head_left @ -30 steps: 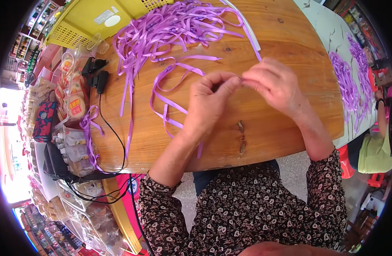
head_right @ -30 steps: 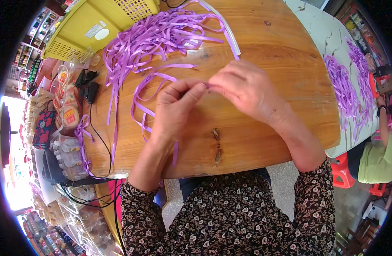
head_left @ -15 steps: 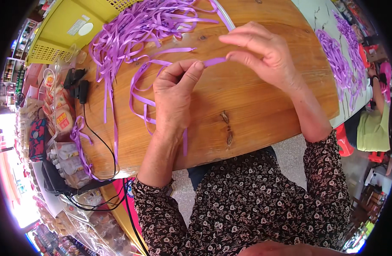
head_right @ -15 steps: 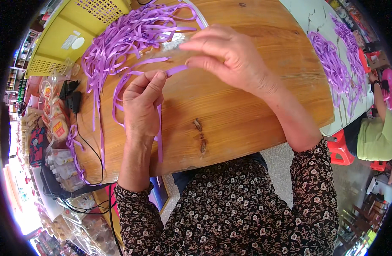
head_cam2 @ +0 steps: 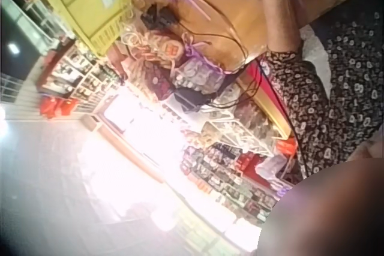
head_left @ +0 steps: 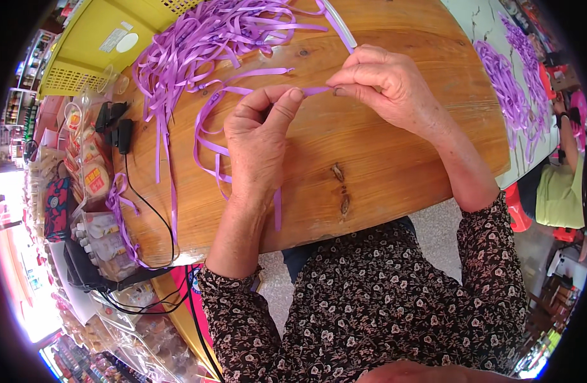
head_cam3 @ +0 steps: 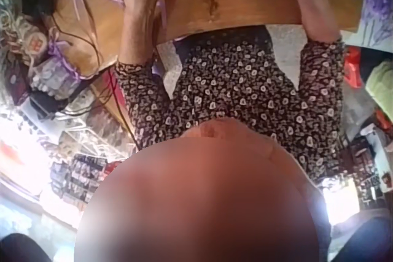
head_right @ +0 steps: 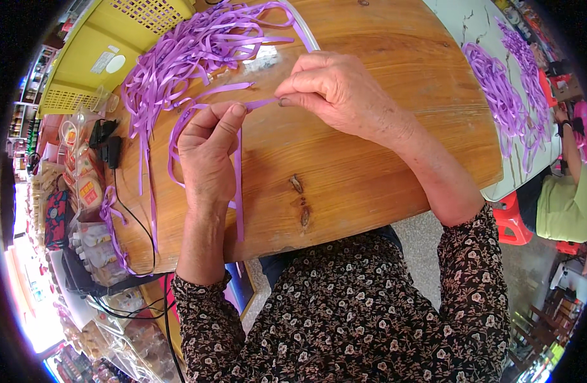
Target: Tying knots or making loops with purple plastic ribbons at a workbench.
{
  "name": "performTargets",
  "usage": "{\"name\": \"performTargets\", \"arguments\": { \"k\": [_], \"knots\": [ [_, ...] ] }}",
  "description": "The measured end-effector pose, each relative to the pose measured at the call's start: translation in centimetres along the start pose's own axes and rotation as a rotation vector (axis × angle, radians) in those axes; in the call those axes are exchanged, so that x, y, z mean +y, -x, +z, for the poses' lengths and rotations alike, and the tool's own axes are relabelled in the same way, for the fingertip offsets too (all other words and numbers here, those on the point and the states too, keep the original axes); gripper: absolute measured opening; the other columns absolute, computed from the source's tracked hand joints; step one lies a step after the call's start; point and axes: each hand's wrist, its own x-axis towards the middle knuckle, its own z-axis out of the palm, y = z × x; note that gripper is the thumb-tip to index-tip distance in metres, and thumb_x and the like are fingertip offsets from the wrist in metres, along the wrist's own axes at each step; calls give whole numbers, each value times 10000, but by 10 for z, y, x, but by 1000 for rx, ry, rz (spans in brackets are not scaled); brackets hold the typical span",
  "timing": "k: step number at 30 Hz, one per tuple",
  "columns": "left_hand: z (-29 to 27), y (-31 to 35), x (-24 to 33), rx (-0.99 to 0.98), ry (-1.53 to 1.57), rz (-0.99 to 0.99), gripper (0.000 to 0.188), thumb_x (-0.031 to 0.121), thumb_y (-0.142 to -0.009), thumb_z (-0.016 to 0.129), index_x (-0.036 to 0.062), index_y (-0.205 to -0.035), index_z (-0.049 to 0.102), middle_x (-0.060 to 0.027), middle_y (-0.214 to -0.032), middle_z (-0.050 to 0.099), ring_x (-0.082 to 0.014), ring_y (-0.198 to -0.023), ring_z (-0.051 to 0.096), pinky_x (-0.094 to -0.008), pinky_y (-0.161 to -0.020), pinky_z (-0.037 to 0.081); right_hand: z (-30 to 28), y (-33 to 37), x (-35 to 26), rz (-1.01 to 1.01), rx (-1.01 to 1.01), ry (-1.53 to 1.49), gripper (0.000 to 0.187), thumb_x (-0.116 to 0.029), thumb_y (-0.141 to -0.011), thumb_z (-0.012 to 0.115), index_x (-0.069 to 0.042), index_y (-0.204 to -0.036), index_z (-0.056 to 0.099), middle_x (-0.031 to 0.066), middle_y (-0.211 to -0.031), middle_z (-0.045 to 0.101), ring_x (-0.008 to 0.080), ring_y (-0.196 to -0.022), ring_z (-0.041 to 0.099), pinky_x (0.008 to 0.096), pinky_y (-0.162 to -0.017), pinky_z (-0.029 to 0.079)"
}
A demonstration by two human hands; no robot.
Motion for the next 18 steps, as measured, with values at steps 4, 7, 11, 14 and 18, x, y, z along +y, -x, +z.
{"name": "performTargets", "arguments": {
  "k": [4,7,11,14,18],
  "knots": [
    [-1,-1,-1,19,-74,81,71,56,-833,664,3,-880,656,42,-760,592,-19,-669,473,-163,-587,369,-3,-1,-4,69,-84,-89,119,-44,-775,675,-41,-893,676,42,-749,581,149,-669,559,263,-581,432],
    [0,-2,-3,29,-157,154,60,54,-833,664,8,-871,656,56,-742,570,-13,-653,453,-162,-569,358,-9,-3,-11,160,-225,-338,104,-30,-787,661,-18,-889,674,30,-748,581,121,-683,546,243,-599,417],
    [10,-1,-9,-41,-5,96,51,51,-836,659,25,-878,647,68,-727,557,-9,-647,448,-163,-561,354,-2,-1,-16,379,-192,-887,126,-27,-816,624,16,-926,668,33,-789,574,113,-749,528,224,-681,404],
    [16,1,-12,-51,173,117,67,24,-838,647,40,-901,626,73,-748,555,-4,-658,452,-148,-582,369,8,9,-9,440,-89,-1119,171,-29,-836,598,24,-986,659,44,-834,571,115,-776,519,221,-725,397],
    [17,6,-18,-97,129,167,66,29,-850,633,34,-916,635,62,-790,565,-3,-698,460,-148,-616,388,14,6,-16,398,34,-987,233,-2,-842,587,12,-1068,642,49,-887,576,120,-793,530,226,-735,418]
  ]
}}
